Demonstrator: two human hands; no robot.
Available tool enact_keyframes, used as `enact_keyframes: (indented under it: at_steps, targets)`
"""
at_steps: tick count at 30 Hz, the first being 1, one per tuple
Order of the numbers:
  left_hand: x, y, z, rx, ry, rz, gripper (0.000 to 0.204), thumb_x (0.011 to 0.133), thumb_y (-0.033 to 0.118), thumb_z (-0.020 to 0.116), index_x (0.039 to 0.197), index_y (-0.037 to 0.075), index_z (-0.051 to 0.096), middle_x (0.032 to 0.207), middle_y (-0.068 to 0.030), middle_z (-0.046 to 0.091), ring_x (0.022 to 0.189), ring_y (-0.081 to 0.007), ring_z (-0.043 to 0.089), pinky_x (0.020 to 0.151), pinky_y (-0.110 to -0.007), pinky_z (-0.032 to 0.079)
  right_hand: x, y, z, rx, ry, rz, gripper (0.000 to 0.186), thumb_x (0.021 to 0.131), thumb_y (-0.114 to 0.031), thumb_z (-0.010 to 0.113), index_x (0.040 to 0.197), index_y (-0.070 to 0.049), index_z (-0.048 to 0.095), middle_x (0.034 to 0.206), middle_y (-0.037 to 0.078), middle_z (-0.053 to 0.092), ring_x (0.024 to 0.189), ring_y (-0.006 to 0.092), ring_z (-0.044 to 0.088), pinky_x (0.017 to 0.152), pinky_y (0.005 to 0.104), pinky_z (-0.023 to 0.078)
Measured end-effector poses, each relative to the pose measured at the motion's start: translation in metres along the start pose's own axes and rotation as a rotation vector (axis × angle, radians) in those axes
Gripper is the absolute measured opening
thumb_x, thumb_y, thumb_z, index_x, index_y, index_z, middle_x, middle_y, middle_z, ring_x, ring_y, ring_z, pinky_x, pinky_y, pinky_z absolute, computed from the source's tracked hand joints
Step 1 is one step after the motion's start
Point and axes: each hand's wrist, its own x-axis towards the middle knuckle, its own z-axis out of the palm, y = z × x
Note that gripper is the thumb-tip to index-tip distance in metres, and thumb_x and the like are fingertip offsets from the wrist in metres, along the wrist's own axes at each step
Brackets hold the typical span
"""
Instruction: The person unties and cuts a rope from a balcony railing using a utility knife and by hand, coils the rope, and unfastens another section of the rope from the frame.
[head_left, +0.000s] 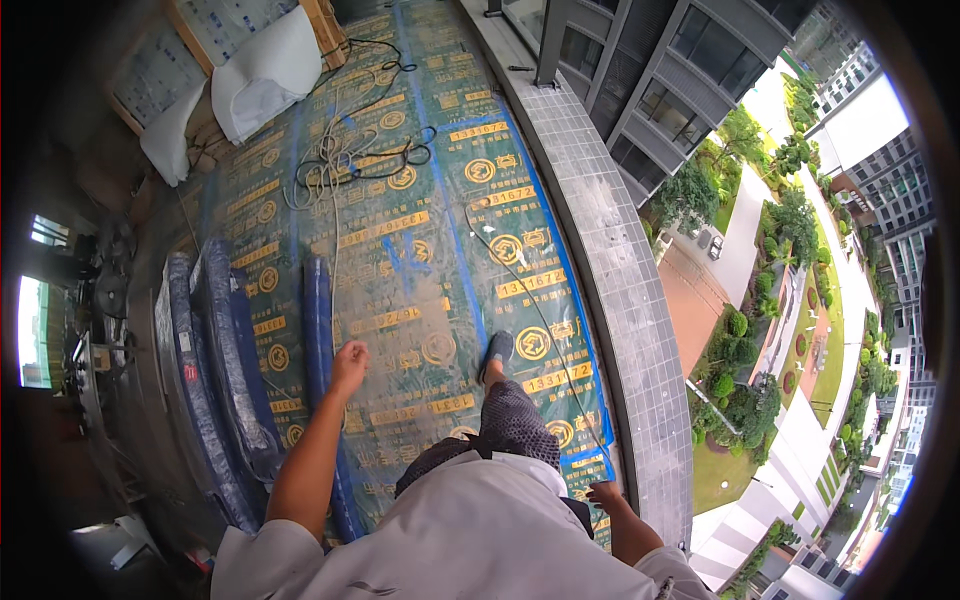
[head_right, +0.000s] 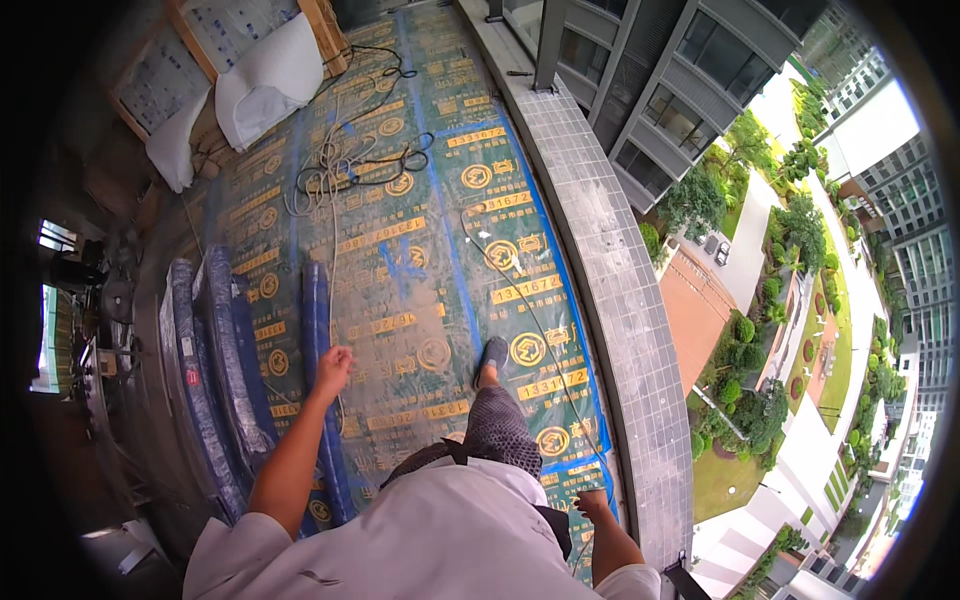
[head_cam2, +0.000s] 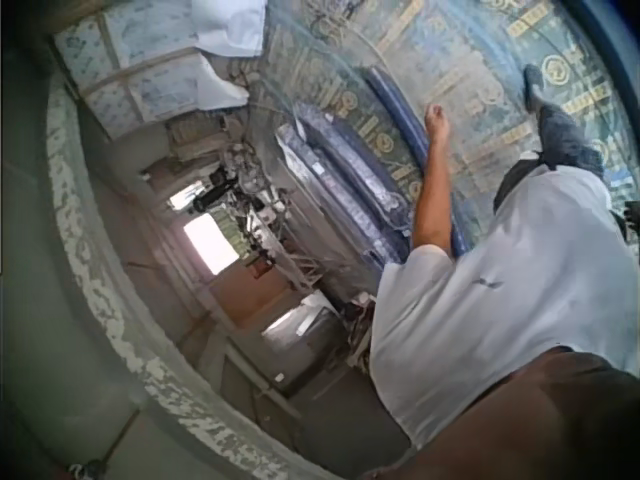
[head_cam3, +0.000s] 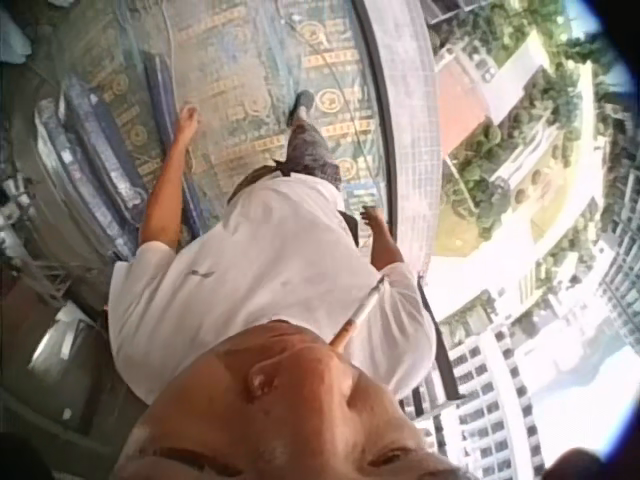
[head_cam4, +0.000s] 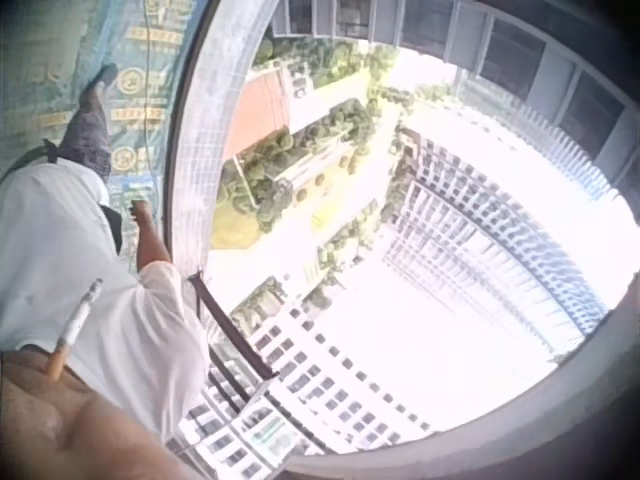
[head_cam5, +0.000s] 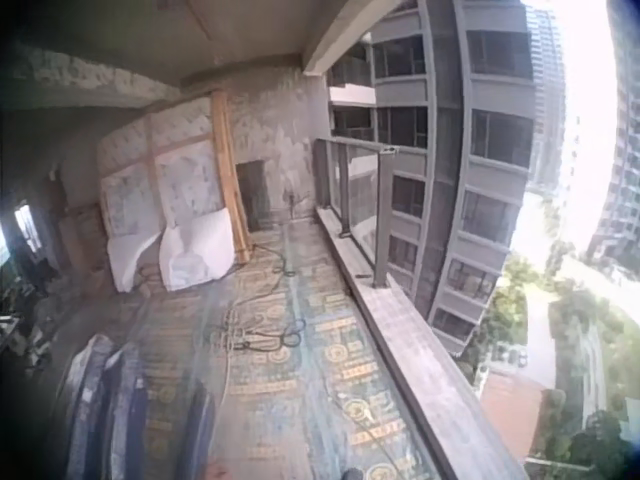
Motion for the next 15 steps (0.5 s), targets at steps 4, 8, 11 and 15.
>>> enact_keyframes:
  at_steps: [4,8,11,15]
  targets:
    - [0.057,0.023,0.027,0.144,-0.143,0.008,0.017,0.097,0.014,0.064,0.110,0.004,0.065,0.095,-0.0114,0.072,0.085,-0.0238,0.072,0.073,-0.035,0.057,0.064,-0.206,-0.030,0.137,0.368,-0.498,0.028,0.097,-0.026,0.062,0.096,0.000,0.072,0.082,0.009,0.072,0.067,0.0172,0.067,0.057,0.0348,0.052]
    - [0.123,0.025,0.023,0.354,-0.146,-0.089,0.024,0.092,0.020,0.069,0.111,0.005,0.067,0.094,-0.0139,0.074,0.085,-0.0282,0.073,0.077,-0.039,0.058,-0.107,-0.461,0.020,0.479,0.005,-0.776,0.033,0.104,-0.029,0.060,0.122,-0.001,0.065,0.096,0.007,0.074,0.091,0.0163,0.070,0.080,0.0315,0.054]
    - [0.219,0.049,0.058,0.362,-0.230,0.012,0.023,0.092,0.018,0.068,0.110,0.004,0.068,0.094,-0.0148,0.074,0.087,-0.0301,0.073,0.079,-0.040,0.058,-0.174,-0.551,0.041,0.427,-0.116,-0.919,0.029,0.106,-0.026,0.059,0.120,-0.002,0.065,0.101,0.006,0.074,0.093,0.0162,0.070,0.083,0.0322,0.053]
    - [0.376,0.088,0.162,0.410,-0.440,0.229,0.023,0.090,0.016,0.070,0.108,0.003,0.067,0.096,-0.0163,0.074,0.087,-0.0324,0.073,0.077,-0.042,0.058,-0.127,-0.591,0.089,0.619,-0.024,-0.862,0.021,0.106,-0.016,0.059,0.116,0.001,0.065,0.092,0.005,0.071,0.087,0.0134,0.068,0.079,0.0280,0.053]
